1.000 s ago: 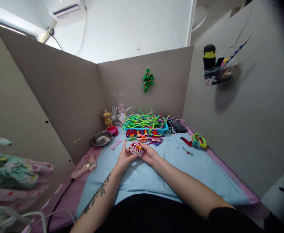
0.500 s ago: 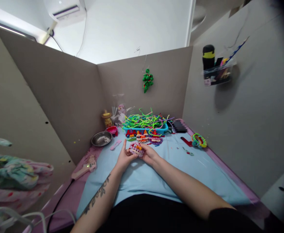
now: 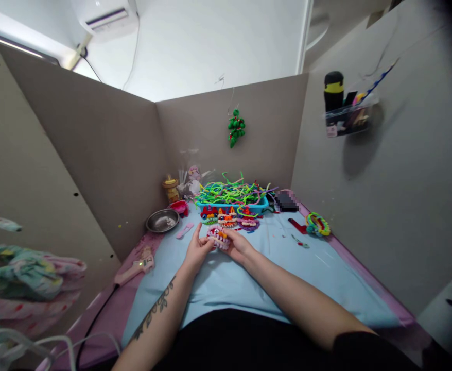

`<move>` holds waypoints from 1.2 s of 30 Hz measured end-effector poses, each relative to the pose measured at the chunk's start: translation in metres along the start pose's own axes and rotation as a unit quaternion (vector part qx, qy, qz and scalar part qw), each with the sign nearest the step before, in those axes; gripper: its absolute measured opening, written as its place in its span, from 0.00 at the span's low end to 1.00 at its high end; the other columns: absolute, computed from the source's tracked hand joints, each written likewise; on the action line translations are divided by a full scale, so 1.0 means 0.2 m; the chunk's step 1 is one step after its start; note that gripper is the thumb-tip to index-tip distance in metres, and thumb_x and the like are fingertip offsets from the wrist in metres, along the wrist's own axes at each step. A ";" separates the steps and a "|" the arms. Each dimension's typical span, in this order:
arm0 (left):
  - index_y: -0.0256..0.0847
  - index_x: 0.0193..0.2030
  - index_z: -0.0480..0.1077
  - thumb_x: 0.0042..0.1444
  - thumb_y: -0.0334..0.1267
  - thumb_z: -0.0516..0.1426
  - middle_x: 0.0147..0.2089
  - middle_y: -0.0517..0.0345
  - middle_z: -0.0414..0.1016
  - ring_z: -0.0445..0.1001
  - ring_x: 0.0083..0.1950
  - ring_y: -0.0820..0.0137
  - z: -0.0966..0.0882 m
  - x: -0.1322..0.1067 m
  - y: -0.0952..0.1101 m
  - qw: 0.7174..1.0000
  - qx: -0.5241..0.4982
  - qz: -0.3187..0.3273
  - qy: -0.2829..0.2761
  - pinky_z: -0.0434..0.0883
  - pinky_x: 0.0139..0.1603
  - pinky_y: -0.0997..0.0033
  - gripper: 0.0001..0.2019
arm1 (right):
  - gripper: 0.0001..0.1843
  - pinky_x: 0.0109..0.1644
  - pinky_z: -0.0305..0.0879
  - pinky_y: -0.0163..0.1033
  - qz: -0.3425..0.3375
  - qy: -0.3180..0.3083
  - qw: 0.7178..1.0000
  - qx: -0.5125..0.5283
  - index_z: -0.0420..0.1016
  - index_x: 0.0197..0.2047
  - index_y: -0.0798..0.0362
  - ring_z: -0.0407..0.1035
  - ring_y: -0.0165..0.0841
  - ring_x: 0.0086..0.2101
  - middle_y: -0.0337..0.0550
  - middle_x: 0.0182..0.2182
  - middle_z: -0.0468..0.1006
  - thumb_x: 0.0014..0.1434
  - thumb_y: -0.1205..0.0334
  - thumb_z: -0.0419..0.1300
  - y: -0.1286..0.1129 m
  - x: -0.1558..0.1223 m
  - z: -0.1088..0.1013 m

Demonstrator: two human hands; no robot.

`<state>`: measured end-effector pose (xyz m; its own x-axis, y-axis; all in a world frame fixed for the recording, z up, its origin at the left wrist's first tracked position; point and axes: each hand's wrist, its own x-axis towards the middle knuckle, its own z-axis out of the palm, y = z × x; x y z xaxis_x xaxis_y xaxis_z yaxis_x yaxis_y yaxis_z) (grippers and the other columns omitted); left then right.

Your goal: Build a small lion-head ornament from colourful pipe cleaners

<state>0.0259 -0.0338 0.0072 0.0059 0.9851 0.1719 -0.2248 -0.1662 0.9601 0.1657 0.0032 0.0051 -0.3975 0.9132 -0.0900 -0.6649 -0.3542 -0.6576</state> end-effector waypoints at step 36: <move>0.37 0.65 0.44 0.40 0.38 0.66 0.30 0.60 0.73 0.73 0.32 0.73 -0.01 0.02 -0.04 0.999 0.006 0.023 0.027 0.69 0.39 0.72 0.49 | 0.05 0.26 0.63 0.34 0.026 0.052 0.998 -0.019 0.69 0.36 0.51 0.68 0.29 0.23 0.37 0.25 0.76 0.56 0.60 0.57 0.00 0.00 0.00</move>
<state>0.0258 -0.0281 0.0006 -0.0571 0.9772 0.2046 -0.2126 -0.2121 0.9538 0.1654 0.0034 0.0048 -0.3625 0.9102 -0.2005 -0.6192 -0.3960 -0.6780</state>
